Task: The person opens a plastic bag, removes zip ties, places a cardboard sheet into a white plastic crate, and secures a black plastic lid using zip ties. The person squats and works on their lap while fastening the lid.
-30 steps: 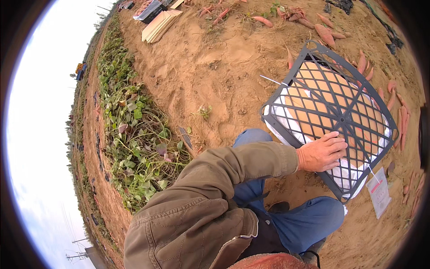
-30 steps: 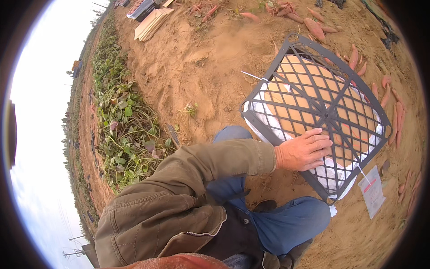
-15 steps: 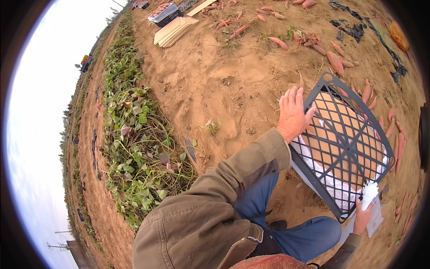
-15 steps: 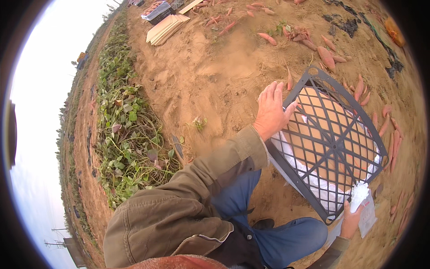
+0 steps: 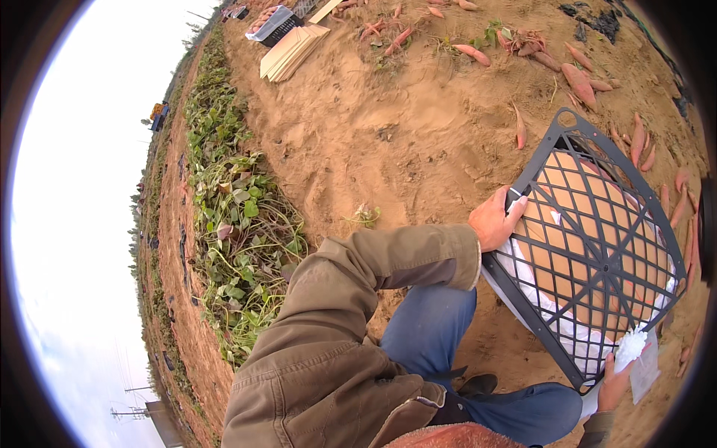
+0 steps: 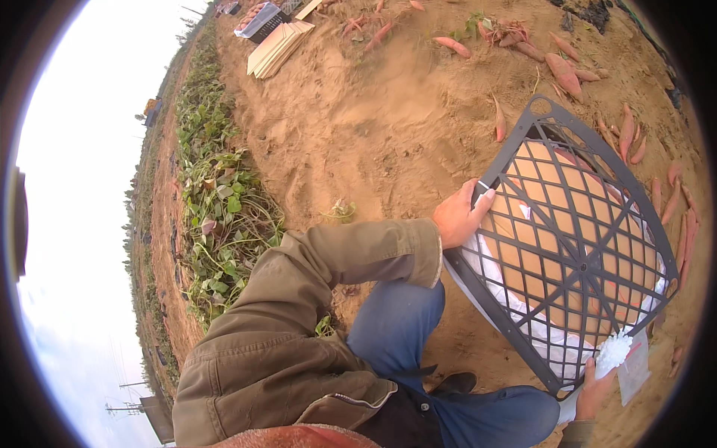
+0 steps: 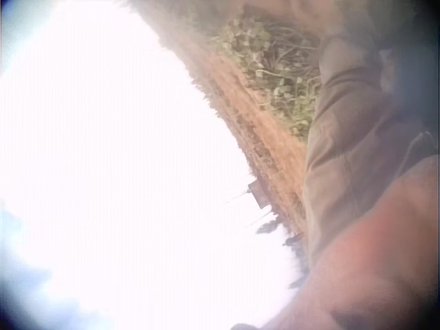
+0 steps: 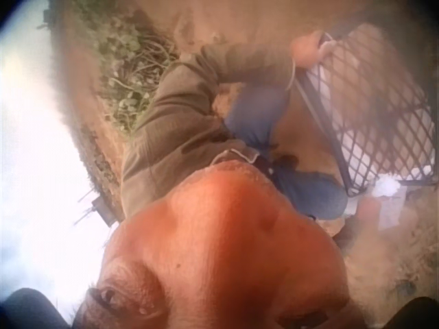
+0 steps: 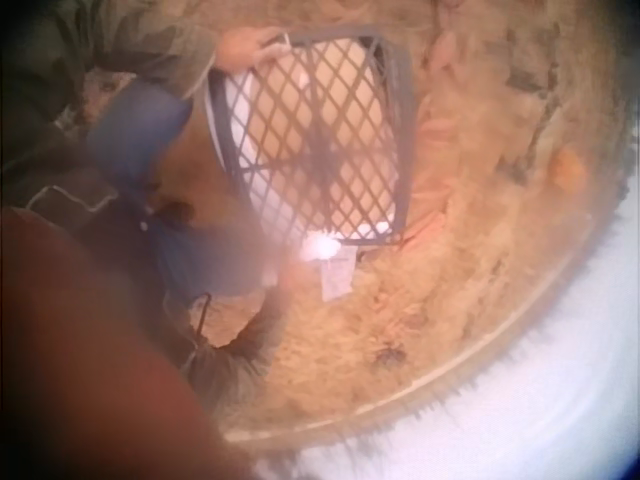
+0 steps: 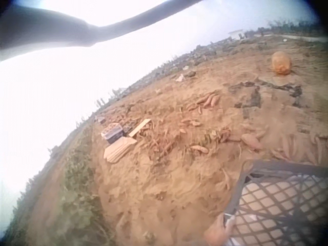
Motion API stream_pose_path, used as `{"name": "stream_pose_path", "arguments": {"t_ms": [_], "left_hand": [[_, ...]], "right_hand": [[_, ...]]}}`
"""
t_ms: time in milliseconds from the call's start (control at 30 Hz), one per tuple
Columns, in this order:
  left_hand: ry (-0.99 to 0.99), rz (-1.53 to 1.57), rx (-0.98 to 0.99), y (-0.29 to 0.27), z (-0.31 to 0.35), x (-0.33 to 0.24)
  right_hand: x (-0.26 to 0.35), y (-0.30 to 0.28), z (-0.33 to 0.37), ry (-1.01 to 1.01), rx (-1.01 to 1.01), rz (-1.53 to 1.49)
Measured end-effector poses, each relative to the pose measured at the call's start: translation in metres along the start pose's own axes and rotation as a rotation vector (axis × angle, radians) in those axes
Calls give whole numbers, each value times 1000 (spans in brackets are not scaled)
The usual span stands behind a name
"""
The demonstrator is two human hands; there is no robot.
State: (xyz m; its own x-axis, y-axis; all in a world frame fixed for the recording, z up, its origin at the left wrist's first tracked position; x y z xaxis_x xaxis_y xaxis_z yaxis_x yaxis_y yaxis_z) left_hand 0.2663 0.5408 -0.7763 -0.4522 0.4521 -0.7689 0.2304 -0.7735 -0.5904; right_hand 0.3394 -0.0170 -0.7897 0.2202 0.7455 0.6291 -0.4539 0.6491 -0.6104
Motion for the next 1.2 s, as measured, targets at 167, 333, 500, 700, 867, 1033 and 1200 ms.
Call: {"name": "stream_pose_path", "arguments": {"t_ms": [167, 333, 500, 700, 867, 1033, 1200], "left_hand": [[50, 30, -20, 1, -2, 2], [-16, 88, 45, 1, -3, 3], [-19, 121, 65, 1, -4, 1], [5, 78, 79, -2, -5, -4], [23, 61, 78, -2, -5, -6], [47, 51, 83, -1, -6, -3], [43, 71, 112, 0, -7, 0]], "right_hand": [[-28, -3, 6, -45, -170, 45], [-44, -10, 8, 13, -161, 148], [-64, -7, 10, 97, -139, 139], [-79, -4, 16, 165, -107, 139], [-83, 1, 14, 199, -82, 135], [-85, 8, 13, 239, -56, 126], [-84, 14, 11, 269, -33, 123]]}}
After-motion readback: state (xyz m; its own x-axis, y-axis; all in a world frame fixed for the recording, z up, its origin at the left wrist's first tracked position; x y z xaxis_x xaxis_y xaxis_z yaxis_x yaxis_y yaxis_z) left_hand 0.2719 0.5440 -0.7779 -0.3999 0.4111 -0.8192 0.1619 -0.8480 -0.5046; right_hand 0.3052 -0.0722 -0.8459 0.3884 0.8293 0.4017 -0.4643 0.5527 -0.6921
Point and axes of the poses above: each hand's wrist, its own z-axis away from the middle knuckle, its own y-axis out of the palm, x = y × z, the point moved 3 cm from there along -z, towards the middle knuckle, and after that the axes turned 8 degrees about y, right-handed, at the moved point
